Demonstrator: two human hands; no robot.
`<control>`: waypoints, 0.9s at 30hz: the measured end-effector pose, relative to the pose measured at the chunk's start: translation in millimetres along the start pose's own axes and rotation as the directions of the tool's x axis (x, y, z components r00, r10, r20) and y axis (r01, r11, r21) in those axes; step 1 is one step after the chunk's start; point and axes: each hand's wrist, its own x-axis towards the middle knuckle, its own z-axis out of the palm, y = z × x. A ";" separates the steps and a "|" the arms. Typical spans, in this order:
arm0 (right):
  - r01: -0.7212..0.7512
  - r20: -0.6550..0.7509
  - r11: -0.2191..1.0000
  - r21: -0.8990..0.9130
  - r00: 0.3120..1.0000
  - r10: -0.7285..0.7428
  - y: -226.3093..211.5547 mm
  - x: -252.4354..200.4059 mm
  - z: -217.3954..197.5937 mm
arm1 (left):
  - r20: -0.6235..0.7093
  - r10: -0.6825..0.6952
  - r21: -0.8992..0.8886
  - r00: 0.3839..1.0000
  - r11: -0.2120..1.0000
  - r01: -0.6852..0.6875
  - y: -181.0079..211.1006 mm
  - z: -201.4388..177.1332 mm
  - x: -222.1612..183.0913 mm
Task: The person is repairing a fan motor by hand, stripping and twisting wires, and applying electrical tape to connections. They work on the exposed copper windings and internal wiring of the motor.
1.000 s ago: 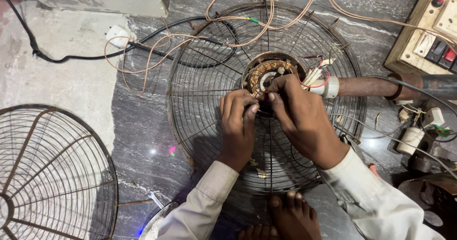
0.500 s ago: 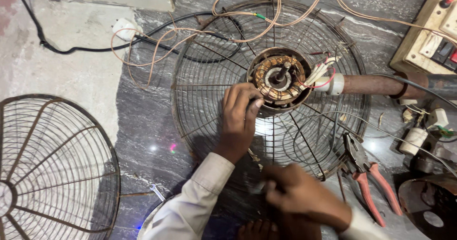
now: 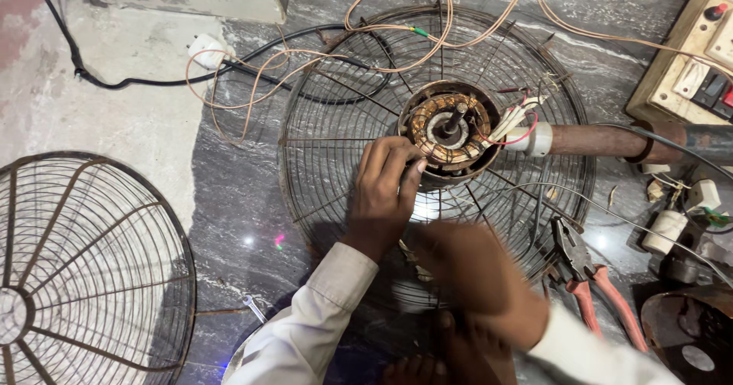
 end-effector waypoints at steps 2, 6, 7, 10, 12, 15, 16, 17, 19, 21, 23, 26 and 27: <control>-0.041 -0.206 0.986 -0.159 0.979 0.007 -12.1 15.0 -50.5 | 0.011 -0.014 -0.012 1.000 1.000 0.014 0.4 0.0 0.5; -0.060 -0.224 0.946 -0.318 0.975 -0.013 -28.0 58.0 -86.9 | 0.026 0.002 -0.012 1.000 1.000 -0.001 2.3 -0.8 2.0; -0.047 -0.199 0.943 -0.331 0.980 -0.021 -31.2 64.6 -88.0 | 0.037 -0.014 -0.009 0.999 1.000 0.015 2.6 -1.5 2.8; -0.097 -0.238 0.947 -0.308 0.971 0.022 -34.5 67.6 -88.2 | 0.032 -0.043 -0.018 0.999 0.999 0.043 4.1 0.8 2.1; -0.134 -0.252 0.937 -0.321 0.966 0.052 -31.0 68.3 -85.9 | 0.017 -0.044 -0.018 0.999 0.999 0.045 3.7 0.2 1.8; -0.163 -0.284 0.927 -0.338 0.957 0.065 -21.6 68.2 -82.0 | -0.008 -0.042 -0.035 0.999 0.999 0.042 4.4 3.9 2.9; -0.165 -0.299 0.924 -0.344 0.953 0.059 -18.3 70.1 -82.2 | -0.010 -0.041 -0.045 0.999 0.998 0.041 4.4 5.0 4.7; -0.166 -0.312 0.928 -0.334 0.948 0.057 -16.2 69.2 -81.0 | -0.002 -0.048 -0.048 0.999 0.998 0.048 4.7 3.5 2.8; -0.167 -0.341 0.935 -0.312 0.939 0.054 -13.5 67.4 -77.1 | -0.005 -0.038 -0.046 0.999 0.998 0.038 3.7 3.2 1.0; -0.198 -0.386 0.936 -0.290 0.920 0.075 -12.6 65.0 -74.7 | -0.015 -0.045 -0.068 0.999 0.997 0.044 1.8 4.7 -0.2; -0.234 -0.406 0.943 -0.235 0.905 0.124 -13.2 63.6 -74.5 | -0.031 -0.071 -0.118 0.997 0.991 0.066 0.5 8.2 -1.4; -0.285 -0.397 0.946 -0.155 0.894 0.205 -16.1 63.8 -76.2 | -0.049 -0.125 -0.126 0.991 0.985 0.118 -2.0 13.0 -2.2; -0.294 -0.395 0.941 -0.164 0.894 0.211 -17.4 63.9 -76.7 | -0.051 -0.130 -0.144 0.990 0.982 0.122 -2.9 13.9 -2.6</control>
